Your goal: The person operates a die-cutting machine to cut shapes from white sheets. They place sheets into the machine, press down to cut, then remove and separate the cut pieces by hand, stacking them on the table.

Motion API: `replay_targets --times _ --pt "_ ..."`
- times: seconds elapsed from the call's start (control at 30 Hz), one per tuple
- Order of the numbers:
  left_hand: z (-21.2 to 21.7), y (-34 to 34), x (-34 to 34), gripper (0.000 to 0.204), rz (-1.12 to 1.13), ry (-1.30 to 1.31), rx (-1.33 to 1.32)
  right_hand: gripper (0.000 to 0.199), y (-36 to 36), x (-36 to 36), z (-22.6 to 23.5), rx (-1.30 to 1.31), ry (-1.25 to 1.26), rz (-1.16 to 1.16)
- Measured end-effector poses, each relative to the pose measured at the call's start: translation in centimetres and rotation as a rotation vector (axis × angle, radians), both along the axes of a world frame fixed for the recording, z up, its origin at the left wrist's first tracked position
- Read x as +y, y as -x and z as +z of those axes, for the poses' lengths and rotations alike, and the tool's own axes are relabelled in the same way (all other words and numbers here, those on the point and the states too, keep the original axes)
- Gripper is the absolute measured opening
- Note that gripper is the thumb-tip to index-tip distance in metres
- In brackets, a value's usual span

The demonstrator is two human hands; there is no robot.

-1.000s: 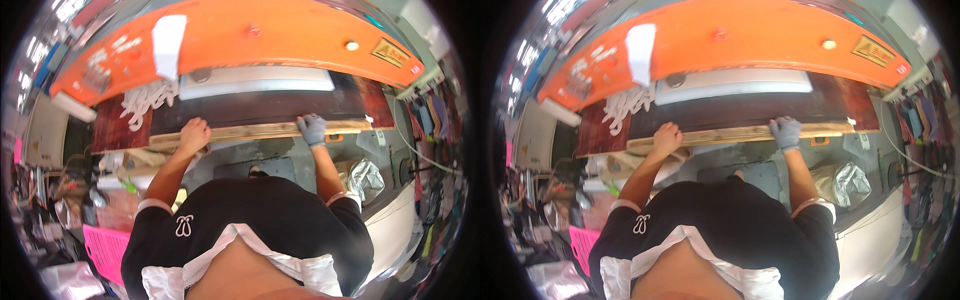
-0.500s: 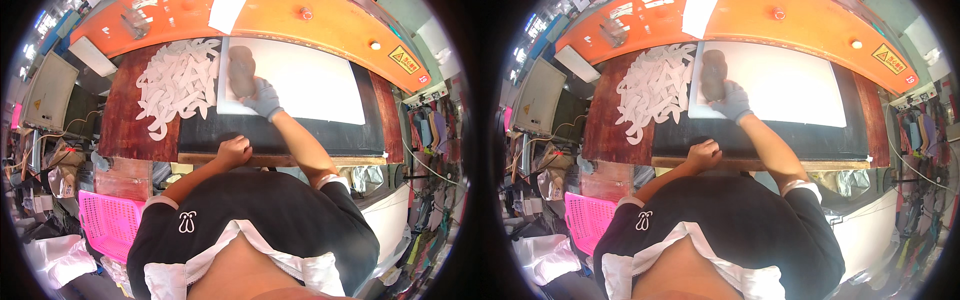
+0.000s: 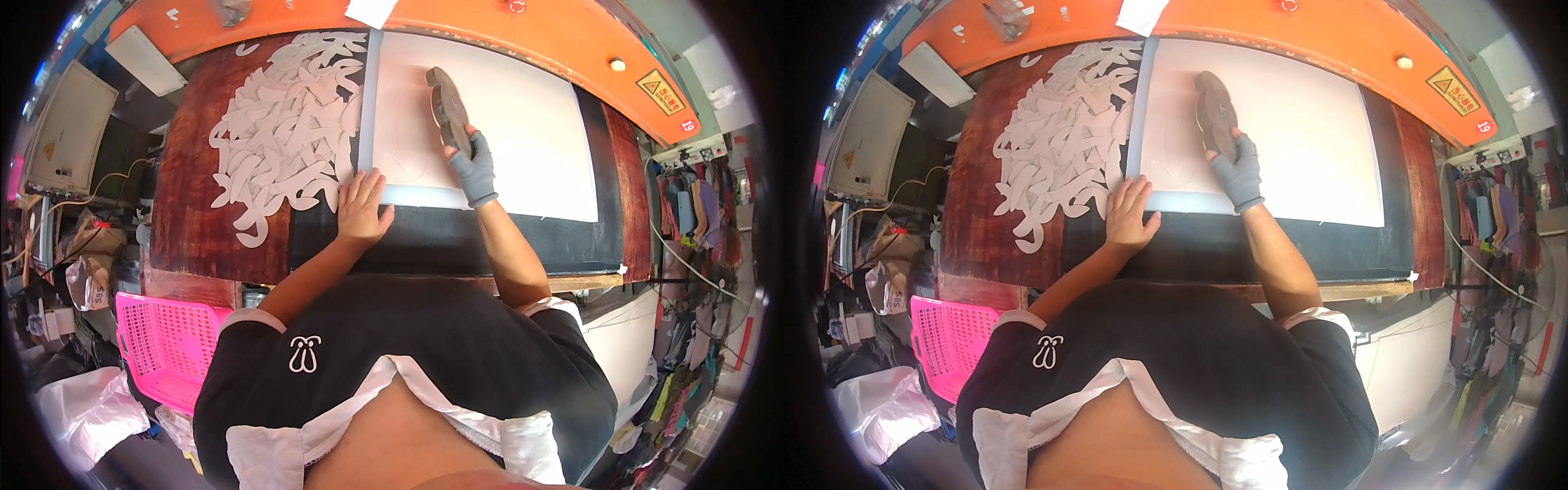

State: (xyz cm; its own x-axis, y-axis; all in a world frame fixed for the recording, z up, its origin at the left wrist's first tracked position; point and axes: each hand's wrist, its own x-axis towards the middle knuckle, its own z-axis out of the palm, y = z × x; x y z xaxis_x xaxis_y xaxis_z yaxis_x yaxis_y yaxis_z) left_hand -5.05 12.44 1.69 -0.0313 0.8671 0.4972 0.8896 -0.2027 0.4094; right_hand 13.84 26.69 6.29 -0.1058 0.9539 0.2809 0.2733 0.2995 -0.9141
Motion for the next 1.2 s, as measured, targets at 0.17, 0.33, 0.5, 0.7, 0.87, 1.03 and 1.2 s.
replay_targets --times 0.17,0.33,0.5,0.7,0.87,1.03,1.2 --pt "0.4 0.4 0.5 0.054 -0.030 0.004 -0.017 0.072 -1.5 -0.5 -1.2 -0.657 -0.323 -0.042" --pt "0.1 0.5 0.0 0.055 -0.038 0.030 -0.001 0.067 -1.2 -1.7 -1.2 -0.653 -0.308 -0.047" --pt "0.0 1.1 -0.2 0.058 -0.036 0.069 0.009 0.073 -0.6 -2.1 -0.6 -0.677 -0.245 -0.037" --pt "0.2 0.7 -0.4 0.057 -0.042 0.083 -0.020 0.070 -1.8 -3.4 -1.9 -0.660 -0.434 -0.059" --pt "1.5 0.8 -5.8 0.030 -0.277 0.005 -0.145 0.050 -6.9 -11.0 -0.5 -0.675 -0.394 0.016" --pt "1.9 1.2 -10.2 0.021 -0.165 0.037 -0.120 0.019 -10.4 -17.7 0.6 -0.509 -0.472 0.158" --pt "0.3 1.0 -10.3 0.027 -0.084 0.028 -0.055 0.014 -11.2 -17.9 -1.3 -0.514 -0.475 0.097"
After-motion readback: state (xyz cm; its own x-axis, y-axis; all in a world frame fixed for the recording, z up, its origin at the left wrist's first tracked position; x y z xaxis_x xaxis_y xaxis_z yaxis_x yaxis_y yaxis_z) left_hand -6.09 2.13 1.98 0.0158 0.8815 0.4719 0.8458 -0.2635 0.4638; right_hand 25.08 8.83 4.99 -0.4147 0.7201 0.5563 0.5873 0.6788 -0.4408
